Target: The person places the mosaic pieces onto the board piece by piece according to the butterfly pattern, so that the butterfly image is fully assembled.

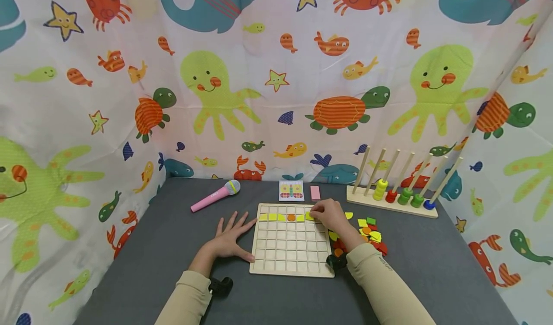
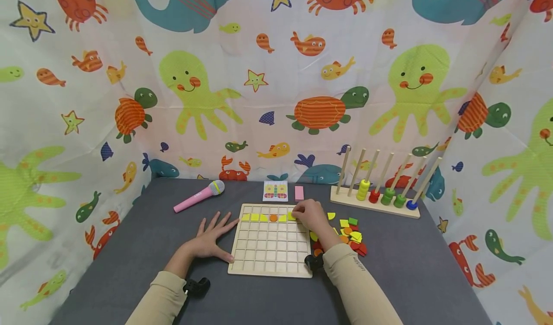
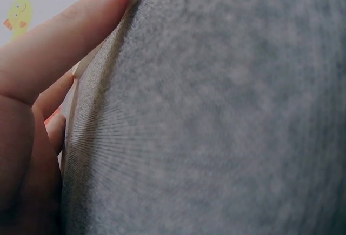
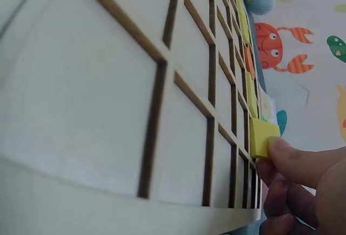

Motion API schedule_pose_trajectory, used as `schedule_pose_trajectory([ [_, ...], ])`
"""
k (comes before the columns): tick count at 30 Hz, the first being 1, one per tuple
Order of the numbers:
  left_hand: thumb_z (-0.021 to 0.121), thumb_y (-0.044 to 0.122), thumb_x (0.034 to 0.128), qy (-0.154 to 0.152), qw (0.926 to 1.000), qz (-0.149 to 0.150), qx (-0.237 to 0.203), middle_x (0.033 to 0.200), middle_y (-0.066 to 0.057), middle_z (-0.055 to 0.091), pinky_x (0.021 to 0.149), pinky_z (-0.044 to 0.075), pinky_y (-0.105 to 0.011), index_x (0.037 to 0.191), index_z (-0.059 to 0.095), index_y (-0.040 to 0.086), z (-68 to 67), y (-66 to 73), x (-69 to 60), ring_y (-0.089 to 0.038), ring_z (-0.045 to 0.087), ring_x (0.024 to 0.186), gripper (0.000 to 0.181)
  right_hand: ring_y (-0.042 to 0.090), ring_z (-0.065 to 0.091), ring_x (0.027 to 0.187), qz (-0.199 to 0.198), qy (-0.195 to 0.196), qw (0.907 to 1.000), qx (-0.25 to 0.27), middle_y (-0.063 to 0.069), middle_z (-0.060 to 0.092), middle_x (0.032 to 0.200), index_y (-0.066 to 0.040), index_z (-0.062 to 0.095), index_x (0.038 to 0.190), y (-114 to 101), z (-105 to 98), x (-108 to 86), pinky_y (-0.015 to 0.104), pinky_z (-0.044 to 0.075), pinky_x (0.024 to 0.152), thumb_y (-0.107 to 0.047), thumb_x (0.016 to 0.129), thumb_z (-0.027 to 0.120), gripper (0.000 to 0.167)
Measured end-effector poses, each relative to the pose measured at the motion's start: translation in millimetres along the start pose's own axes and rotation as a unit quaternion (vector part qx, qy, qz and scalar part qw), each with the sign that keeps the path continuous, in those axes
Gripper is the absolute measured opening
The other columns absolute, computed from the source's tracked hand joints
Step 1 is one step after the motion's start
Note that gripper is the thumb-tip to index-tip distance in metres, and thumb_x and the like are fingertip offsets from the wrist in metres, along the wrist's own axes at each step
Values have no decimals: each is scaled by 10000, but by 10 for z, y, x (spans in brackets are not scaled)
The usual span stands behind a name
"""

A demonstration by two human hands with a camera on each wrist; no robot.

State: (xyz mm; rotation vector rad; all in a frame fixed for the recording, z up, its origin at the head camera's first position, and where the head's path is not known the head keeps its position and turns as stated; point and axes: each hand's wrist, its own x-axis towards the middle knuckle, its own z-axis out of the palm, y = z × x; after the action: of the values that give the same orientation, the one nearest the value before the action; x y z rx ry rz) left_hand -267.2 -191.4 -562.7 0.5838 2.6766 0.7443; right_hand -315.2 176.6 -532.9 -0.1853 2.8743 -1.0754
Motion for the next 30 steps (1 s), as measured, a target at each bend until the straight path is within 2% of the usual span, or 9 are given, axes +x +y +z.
schedule_pose_trajectory([
  [7,810,786,563,-34,10000,-72,-60,1719,-10,27,1146,-223,-651,1609,214,392,11,-30,24,-344,-165,1557,1266,185,585,800,14,-157,9998,-146,-27,727,845,-170,805,881,-16,-13,1,327,518,713,-211,900,781,51],
  [11,797,807,552,-21,10000,-79,-21,1719,6,17,1145,-228,-646,1608,203,403,29,-41,27,-333,-175,1557,1277,183,620,855,140,-269,9994,-145,-24,753,901,-179,826,925,-35,-4,-23,383,551,800,-215,897,783,62],
  [15,806,783,577,-62,9999,-8,-142,1719,-42,26,1125,-238,-673,1613,208,382,6,0,2,-377,-168,1550,1262,188,628,896,205,-305,9992,-166,-23,761,945,-195,828,981,-56,3,-36,417,549,846,-221,898,782,99],
  [19,820,758,592,-31,9997,27,-231,1717,-65,48,1124,-234,-680,1612,231,365,-26,45,-16,-392,-149,1550,1241,198,592,851,172,-241,9994,-201,0,722,931,-171,799,1071,-61,-13,-41,354,527,762,-240,902,780,184],
  [22,821,747,607,53,9996,137,-225,1716,-72,53,1106,-248,-692,1612,234,361,-4,22,-11,-404,-151,1546,1226,217,571,827,162,-140,9997,-131,25,697,922,-144,776,1123,-53,-53,-65,323,497,700,-245,909,775,237],
  [26,827,729,620,54,9998,139,-151,1715,-78,54,1111,-225,-704,1614,234,349,1,25,-14,-416,-140,1546,1219,234,575,861,193,4,9998,-71,40,703,951,-139,767,1141,-23,-130,-107,332,499,708,-249,925,757,242],
  [30,836,722,611,-4,10000,-21,-4,1716,-58,63,1144,-181,-689,1611,240,354,-31,67,-25,-394,-122,1557,1221,243,607,922,228,126,9996,-144,52,716,1011,-141,758,1156,38,-224,-135,364,539,751,-271,931,749,260],
])
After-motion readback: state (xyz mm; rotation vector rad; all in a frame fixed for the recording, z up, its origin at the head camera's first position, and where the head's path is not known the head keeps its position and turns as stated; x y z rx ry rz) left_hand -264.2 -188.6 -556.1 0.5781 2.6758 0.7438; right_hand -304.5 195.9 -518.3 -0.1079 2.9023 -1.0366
